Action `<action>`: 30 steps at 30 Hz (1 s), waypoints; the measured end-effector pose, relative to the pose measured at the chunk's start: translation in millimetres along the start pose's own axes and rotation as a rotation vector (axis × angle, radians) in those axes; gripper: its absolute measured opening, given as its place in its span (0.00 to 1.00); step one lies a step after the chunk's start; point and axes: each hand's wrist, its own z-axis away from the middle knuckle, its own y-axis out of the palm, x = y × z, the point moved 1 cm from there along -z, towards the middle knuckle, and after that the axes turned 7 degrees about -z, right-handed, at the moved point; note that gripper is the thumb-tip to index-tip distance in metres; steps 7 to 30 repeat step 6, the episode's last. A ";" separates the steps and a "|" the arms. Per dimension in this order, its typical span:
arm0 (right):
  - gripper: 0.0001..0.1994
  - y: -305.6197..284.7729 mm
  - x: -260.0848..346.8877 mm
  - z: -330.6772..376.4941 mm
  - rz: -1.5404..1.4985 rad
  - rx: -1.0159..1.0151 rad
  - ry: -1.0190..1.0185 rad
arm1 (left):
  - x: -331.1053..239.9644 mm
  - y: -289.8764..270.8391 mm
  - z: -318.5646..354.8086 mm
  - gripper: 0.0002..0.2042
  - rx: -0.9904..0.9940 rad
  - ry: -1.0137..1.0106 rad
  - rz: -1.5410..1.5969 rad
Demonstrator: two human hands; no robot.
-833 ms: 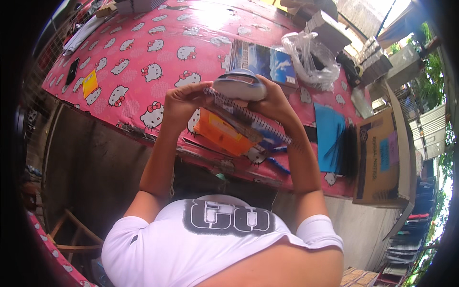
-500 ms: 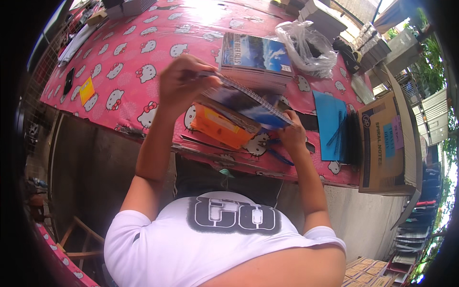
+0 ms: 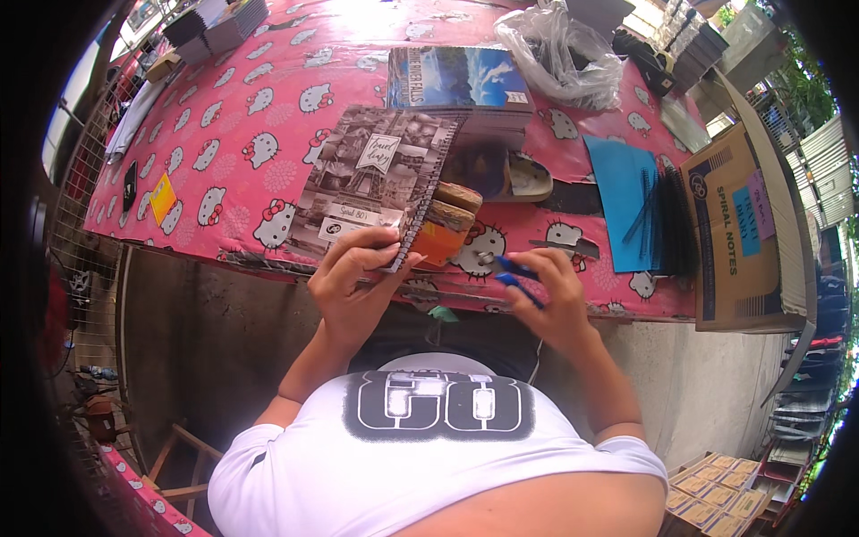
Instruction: The person binds spiral notebooks by hand, inserting metal binding combs into the punched holes, cutting the excess comb with pliers, and stacking the completed notebooks on the table.
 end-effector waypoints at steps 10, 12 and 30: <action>0.25 15.1 61.4 -28.0 -0.084 -0.040 -0.156 | 1.9 2.3 -0.5 0.11 0.009 0.136 -0.082; 0.25 15.1 61.4 -28.0 -0.084 -0.040 -0.156 | 1.9 2.3 -0.5 0.11 0.009 0.136 -0.082; 0.25 15.1 61.4 -28.0 -0.084 -0.040 -0.156 | 1.9 2.3 -0.5 0.11 0.009 0.136 -0.082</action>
